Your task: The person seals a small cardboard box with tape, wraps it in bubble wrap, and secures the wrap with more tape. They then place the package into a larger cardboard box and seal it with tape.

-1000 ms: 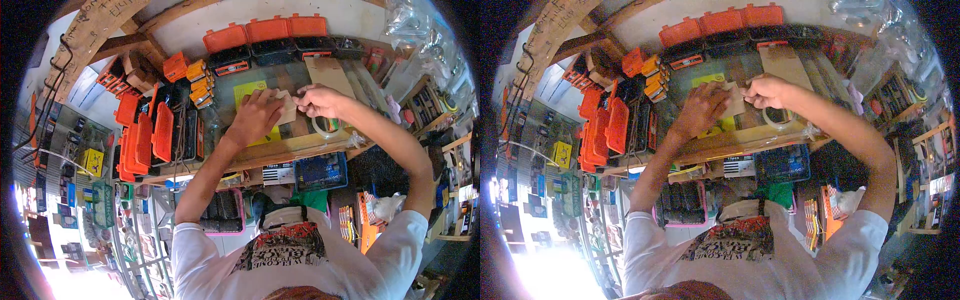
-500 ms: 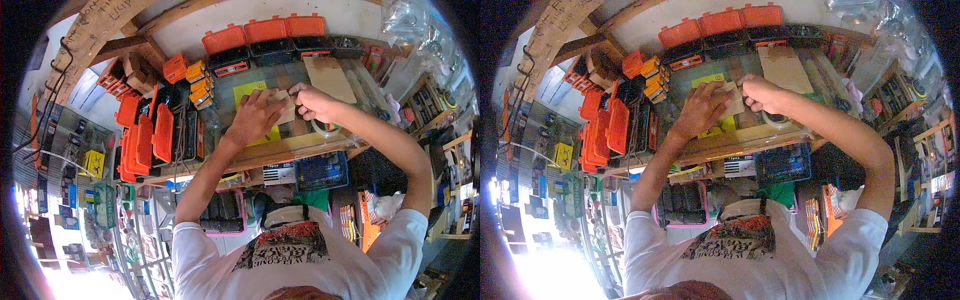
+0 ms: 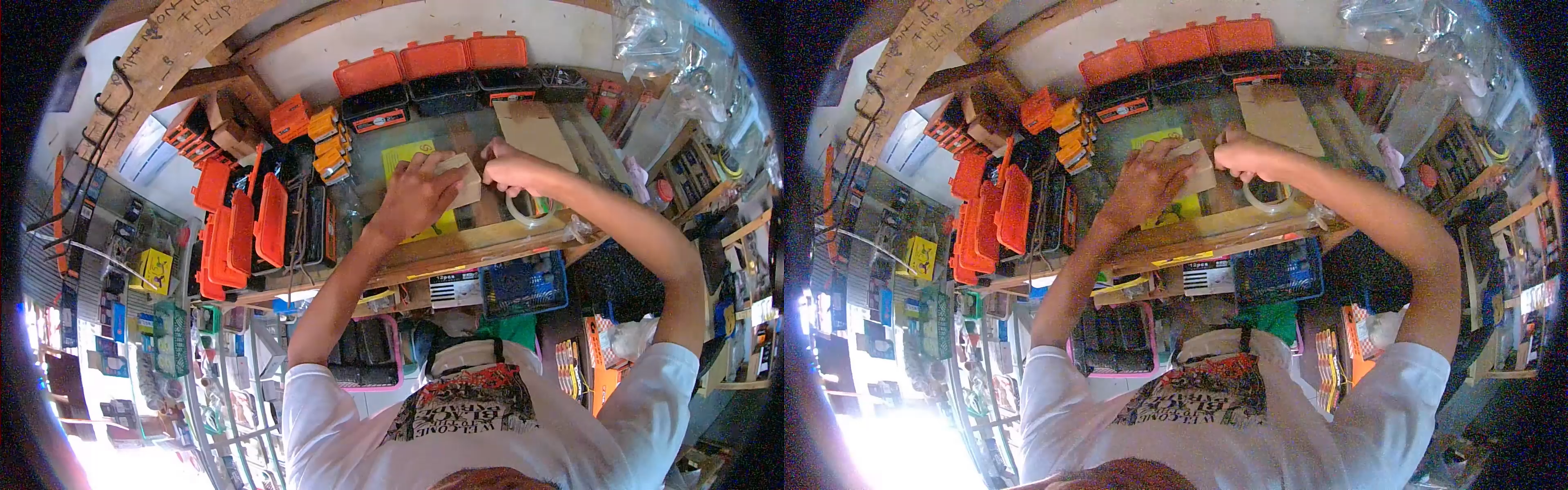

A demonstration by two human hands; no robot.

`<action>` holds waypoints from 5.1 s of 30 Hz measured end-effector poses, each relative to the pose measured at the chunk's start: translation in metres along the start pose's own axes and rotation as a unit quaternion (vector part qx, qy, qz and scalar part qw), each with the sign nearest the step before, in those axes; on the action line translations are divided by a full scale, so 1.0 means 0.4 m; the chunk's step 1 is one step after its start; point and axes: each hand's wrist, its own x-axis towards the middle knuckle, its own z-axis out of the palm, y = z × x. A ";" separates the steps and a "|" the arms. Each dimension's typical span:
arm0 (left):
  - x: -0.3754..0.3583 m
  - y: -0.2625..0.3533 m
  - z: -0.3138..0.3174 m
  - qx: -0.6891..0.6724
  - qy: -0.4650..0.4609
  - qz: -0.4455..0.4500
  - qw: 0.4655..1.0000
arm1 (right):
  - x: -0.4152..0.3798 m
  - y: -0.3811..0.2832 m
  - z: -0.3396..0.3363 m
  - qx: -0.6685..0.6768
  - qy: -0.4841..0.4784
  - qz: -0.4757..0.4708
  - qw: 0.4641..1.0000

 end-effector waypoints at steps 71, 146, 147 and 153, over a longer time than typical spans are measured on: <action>0.019 0.005 -0.044 0.034 -0.016 0.049 0.998 | -0.263 0.208 -0.288 -0.017 0.172 -0.220 0.960; -0.553 0.487 0.056 -0.432 -0.026 -0.262 0.862 | -0.497 0.448 -0.021 -0.020 0.379 -0.127 0.916; -0.540 0.488 0.048 -0.424 -0.030 -0.278 0.861 | -0.461 0.482 -0.068 -0.043 0.439 -0.108 0.891; -0.553 0.475 0.070 -0.461 -0.063 -0.352 0.812 | -0.323 0.539 -0.235 -0.288 0.483 -0.102 0.821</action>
